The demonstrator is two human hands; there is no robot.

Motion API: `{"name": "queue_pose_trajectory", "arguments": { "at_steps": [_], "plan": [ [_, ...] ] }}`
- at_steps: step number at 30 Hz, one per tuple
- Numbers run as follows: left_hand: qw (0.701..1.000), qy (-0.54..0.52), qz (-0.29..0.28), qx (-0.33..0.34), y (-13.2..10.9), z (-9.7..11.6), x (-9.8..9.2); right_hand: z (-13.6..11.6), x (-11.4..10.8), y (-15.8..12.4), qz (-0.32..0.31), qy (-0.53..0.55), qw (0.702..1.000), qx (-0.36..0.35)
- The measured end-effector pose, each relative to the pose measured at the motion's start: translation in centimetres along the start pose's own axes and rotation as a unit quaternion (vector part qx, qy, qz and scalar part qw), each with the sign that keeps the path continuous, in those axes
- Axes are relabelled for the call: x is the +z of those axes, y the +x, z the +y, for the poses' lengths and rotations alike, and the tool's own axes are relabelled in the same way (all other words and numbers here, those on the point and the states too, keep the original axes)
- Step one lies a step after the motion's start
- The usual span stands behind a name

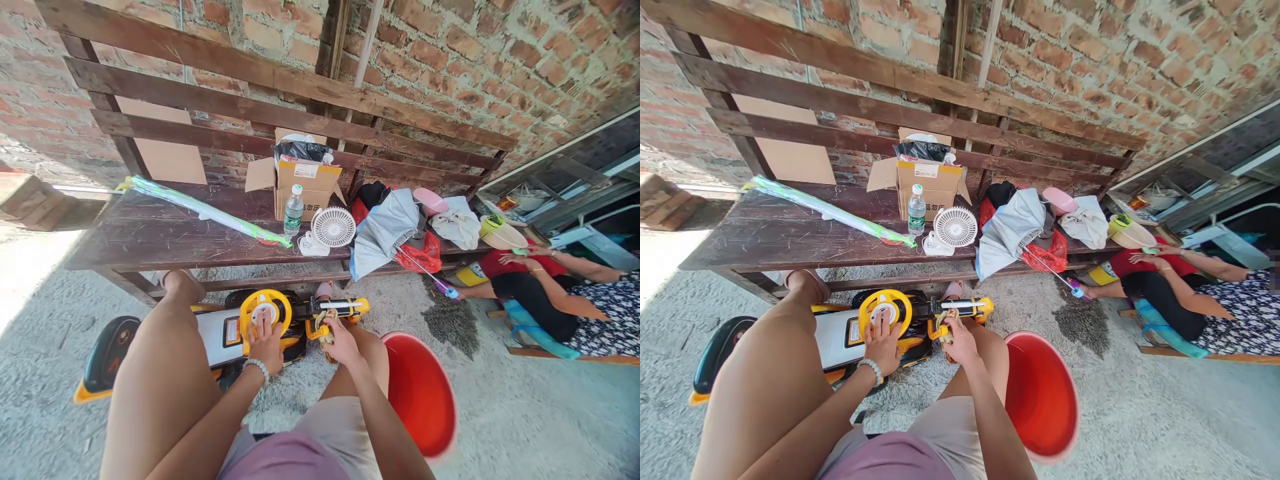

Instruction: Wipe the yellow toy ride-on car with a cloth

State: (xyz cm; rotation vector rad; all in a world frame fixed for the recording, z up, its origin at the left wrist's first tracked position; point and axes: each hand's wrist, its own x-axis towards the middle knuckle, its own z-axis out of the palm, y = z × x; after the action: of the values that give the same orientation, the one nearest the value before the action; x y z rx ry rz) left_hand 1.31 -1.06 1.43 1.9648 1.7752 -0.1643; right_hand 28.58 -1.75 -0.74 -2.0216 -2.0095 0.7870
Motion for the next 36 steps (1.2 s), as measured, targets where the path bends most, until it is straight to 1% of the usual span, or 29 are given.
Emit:
{"name": "queue_pose_trajectory", "arguments": {
  "at_steps": [2, 4, 5, 6, 7, 10, 12, 14, 16, 20, 22, 25, 27, 29, 30, 32, 34, 35, 36],
  "plan": [
    [1.000, -0.007, -0.001, 0.002, 0.0, 0.0, 0.0, 1.3, -0.4, -0.2, 0.040, 0.030, 0.998, 0.050],
    [1.000, -0.014, 0.000, 0.005, -0.1, 0.2, 0.0, 2.1, -0.8, -0.1, 0.086, 0.027, 0.988, 0.125],
    [1.000, -0.018, 0.002, 0.007, -0.1, 0.3, -0.1, 2.2, -0.9, 0.1, 0.094, 0.019, 0.983, 0.155],
    [1.000, -0.022, 0.003, 0.007, -0.1, 0.4, -0.1, 2.0, -0.9, 0.4, 0.086, 0.010, 0.981, 0.173],
    [1.000, -0.027, 0.003, 0.007, -0.1, 0.4, -0.2, 1.6, -0.8, 0.8, 0.066, 0.005, 0.983, 0.173],
    [0.999, -0.040, 0.004, 0.004, -0.2, 0.5, -0.2, -0.3, -0.4, 1.9, 0.001, -0.001, 0.994, 0.112],
    [0.999, -0.044, 0.005, 0.005, -0.2, 0.4, -0.1, -1.4, -0.3, 2.3, -0.021, -0.005, 0.997, 0.074],
    [0.999, -0.047, 0.010, 0.011, -0.2, 0.3, 0.1, -1.8, -0.7, 2.3, -0.026, -0.012, 0.998, 0.049],
    [0.999, -0.049, 0.015, 0.016, -0.2, 0.1, 0.3, -1.8, -1.3, 2.1, -0.004, -0.021, 0.999, 0.023],
    [0.999, -0.048, 0.016, 0.009, -0.2, 0.1, 0.4, -1.6, -1.9, 2.2, 0.081, -0.058, 0.995, -0.032],
    [0.999, -0.045, 0.016, 0.007, -0.2, 0.1, 0.4, -1.5, -1.7, 2.6, 0.089, -0.079, 0.992, -0.044],
    [0.999, -0.040, 0.014, 0.013, -0.2, 0.1, 0.3, -0.8, -1.0, 2.8, 0.071, -0.119, 0.989, -0.044],
    [0.999, -0.039, 0.014, 0.017, -0.3, 0.1, 0.1, 0.0, -0.4, 2.3, 0.064, -0.159, 0.985, -0.022],
    [0.999, -0.041, 0.012, 0.018, -0.4, 0.1, 0.0, 1.0, 0.2, 1.4, 0.059, -0.186, 0.980, 0.027],
    [0.999, -0.042, 0.009, 0.018, -0.4, 0.0, -0.1, 1.5, 0.4, 0.9, 0.058, -0.187, 0.979, 0.059],
    [0.999, -0.045, 0.003, 0.018, -0.4, 0.0, -0.2, 2.4, 0.2, 0.1, 0.065, -0.155, 0.978, 0.123],
    [0.999, -0.046, -0.001, 0.018, -0.4, 0.0, -0.2, 3.1, -1.1, -0.2, 0.093, -0.103, 0.975, 0.173],
    [0.999, -0.047, -0.003, 0.018, -0.4, 0.0, -0.2, 3.3, -2.3, 0.0, 0.116, -0.081, 0.973, 0.184],
    [0.999, -0.047, -0.003, 0.017, -0.4, 0.0, -0.3, 3.3, -3.8, 0.3, 0.142, -0.066, 0.971, 0.180]
  ]
}}
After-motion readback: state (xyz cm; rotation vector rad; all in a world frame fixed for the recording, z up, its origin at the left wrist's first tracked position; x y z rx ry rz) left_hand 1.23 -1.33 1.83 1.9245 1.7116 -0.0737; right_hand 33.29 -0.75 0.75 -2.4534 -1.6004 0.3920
